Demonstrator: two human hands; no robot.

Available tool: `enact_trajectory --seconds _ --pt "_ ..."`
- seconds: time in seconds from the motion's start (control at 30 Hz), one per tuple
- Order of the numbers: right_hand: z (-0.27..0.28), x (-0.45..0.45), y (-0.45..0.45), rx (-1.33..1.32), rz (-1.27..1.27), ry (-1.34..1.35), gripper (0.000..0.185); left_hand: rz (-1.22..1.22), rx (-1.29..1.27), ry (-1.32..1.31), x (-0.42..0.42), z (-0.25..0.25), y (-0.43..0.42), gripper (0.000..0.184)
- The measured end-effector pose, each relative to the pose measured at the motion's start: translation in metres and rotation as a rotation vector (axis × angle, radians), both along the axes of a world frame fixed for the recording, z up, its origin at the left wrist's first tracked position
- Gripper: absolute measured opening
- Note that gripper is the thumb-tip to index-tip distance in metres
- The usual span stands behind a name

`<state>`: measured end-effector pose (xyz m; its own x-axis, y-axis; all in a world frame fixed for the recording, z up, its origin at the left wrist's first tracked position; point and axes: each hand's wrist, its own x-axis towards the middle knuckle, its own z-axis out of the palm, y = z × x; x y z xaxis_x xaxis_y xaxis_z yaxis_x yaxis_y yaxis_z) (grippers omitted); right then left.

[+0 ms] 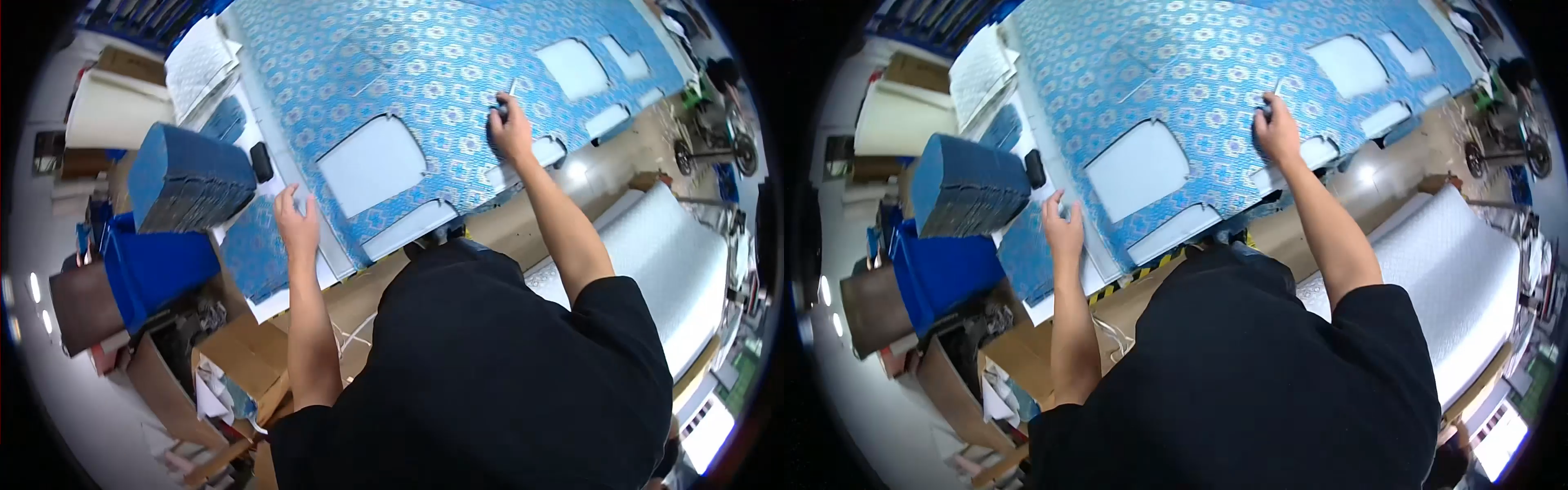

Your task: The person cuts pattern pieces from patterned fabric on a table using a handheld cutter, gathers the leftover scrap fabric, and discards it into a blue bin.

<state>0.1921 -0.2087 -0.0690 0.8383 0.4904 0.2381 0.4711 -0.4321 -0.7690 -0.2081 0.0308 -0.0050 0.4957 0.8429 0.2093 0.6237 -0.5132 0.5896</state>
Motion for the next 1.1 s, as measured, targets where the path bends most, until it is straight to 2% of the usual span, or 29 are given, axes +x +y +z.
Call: enact_trajectory --seconds 0.17,0.23,0.37,0.4,0.43,0.47,0.6,0.73,0.93,1.1 --pt "0.001 -0.003 -0.001 -0.038 -0.105 -0.031 0.038 -0.548 -0.030 -0.016 0.110 -0.019 -0.036 0.045" --pt "-0.003 -0.002 0.001 0.055 -0.187 0.042 0.038 -0.716 0.036 -0.005 0.147 -0.026 -0.047 0.048" --pt "-0.010 0.003 0.000 0.086 -0.138 -0.198 0.038 -0.840 -0.038 0.205 0.217 -0.040 -0.070 0.060" --pt "-0.009 0.001 0.000 0.060 -0.163 -0.130 0.037 -0.866 -0.037 0.200 0.233 -0.043 -0.073 0.060" --pt "-0.009 0.000 0.000 0.034 -0.189 -0.064 0.037 -0.832 0.027 0.218 0.250 -0.047 -0.077 0.063" --pt "-0.009 0.000 0.000 0.032 -0.183 -0.123 0.038 -0.795 0.087 0.239 0.264 -0.051 -0.082 0.065" --pt "-0.004 -0.003 0.000 0.004 -0.183 -0.111 0.042 -0.702 0.097 0.210 0.306 -0.057 -0.091 0.070" --pt "-0.005 -0.001 0.003 0.063 -0.149 -0.209 0.044 -0.701 0.153 0.198 0.318 -0.057 -0.092 0.068" --pt "-0.003 0.001 0.000 0.021 -0.095 -0.174 0.044 -0.640 0.216 0.249 0.334 -0.059 -0.098 0.070" --pt "-0.003 0.003 -0.005 0.045 -0.022 -0.051 0.045 -0.600 0.238 0.240 0.353 -0.053 -0.098 0.065"
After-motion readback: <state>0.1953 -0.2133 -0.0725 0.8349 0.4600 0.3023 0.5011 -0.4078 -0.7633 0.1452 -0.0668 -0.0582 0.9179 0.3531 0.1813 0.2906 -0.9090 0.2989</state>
